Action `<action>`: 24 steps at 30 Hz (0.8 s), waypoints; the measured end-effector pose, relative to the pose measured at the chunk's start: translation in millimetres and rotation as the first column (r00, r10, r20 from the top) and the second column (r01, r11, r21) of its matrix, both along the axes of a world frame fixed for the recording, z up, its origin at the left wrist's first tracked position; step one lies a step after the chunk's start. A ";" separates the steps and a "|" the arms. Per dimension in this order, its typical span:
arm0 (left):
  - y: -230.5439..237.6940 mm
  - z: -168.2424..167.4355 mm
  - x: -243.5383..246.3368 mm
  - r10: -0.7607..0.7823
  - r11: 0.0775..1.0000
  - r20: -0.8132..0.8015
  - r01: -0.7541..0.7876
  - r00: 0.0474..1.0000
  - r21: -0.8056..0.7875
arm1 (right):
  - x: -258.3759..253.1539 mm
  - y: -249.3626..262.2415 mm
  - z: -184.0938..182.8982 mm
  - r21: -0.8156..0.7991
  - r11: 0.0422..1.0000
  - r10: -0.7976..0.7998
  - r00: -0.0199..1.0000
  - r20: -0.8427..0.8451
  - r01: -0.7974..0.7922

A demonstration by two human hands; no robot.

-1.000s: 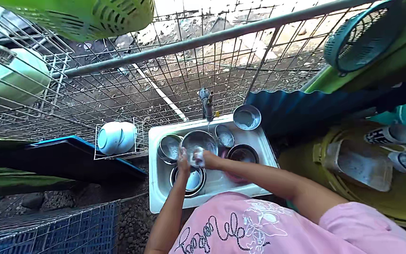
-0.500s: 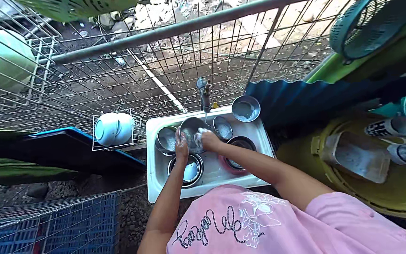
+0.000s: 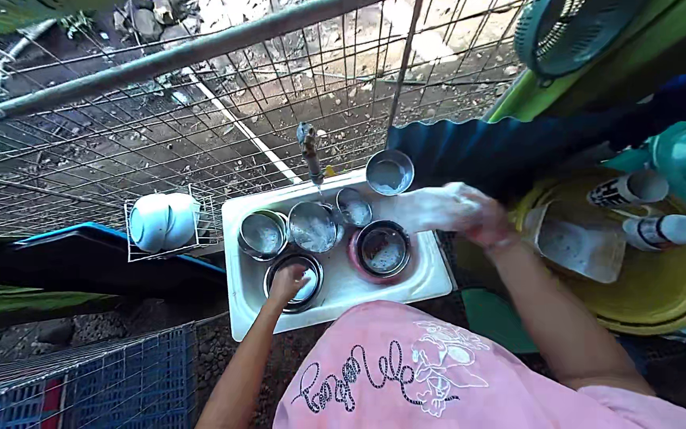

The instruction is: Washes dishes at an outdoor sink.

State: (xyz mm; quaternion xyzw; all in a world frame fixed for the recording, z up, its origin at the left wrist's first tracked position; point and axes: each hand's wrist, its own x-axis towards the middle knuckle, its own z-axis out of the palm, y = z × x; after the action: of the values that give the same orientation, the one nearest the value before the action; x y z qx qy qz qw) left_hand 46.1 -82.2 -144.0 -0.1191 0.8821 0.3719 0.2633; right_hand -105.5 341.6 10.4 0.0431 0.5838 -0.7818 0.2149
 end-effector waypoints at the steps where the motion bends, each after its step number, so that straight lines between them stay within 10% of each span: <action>1: 3.4 -10.2 5.8 -0.107 0.994 0.133 0.109 0.985 -0.011 | 0.8 32.5 2.2 0.016 0.994 -0.108 0.994 -0.012 0.108; 6: 14.0 -33.0 -1.7 -0.365 0.922 0.337 0.388 0.868 0.000 | 2.1 175.3 -3.4 0.101 0.800 -0.591 0.806 -0.041 0.591; 9: 21.6 -25.4 -11.6 -0.445 0.874 0.329 0.483 0.833 -0.041 | 8.2 216.9 -12.1 0.459 0.601 -0.682 0.719 -0.132 0.654; 14: 12.0 8.8 -7.2 -0.223 0.965 0.244 0.249 0.944 -0.083 | 13.7 237.5 -64.3 0.934 0.258 -0.434 0.893 -0.116 0.247; 19: -18.7 40.4 11.1 0.338 0.887 0.273 -0.402 0.901 0.229 | 9.2 253.4 -135.5 0.955 0.292 -0.333 0.931 0.152 -0.051; 24: -15.7 40.9 24.9 0.485 0.786 0.216 -0.530 0.848 0.317 | -8.6 251.8 -105.3 0.967 0.157 -0.231 0.945 0.232 -0.199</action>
State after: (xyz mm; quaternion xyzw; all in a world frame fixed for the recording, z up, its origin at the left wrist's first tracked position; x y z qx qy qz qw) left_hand 70.9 -98.0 -103.1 -0.3238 0.7146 0.5779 0.2249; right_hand -114.1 593.3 -94.9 0.3074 0.9047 -0.1965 0.2199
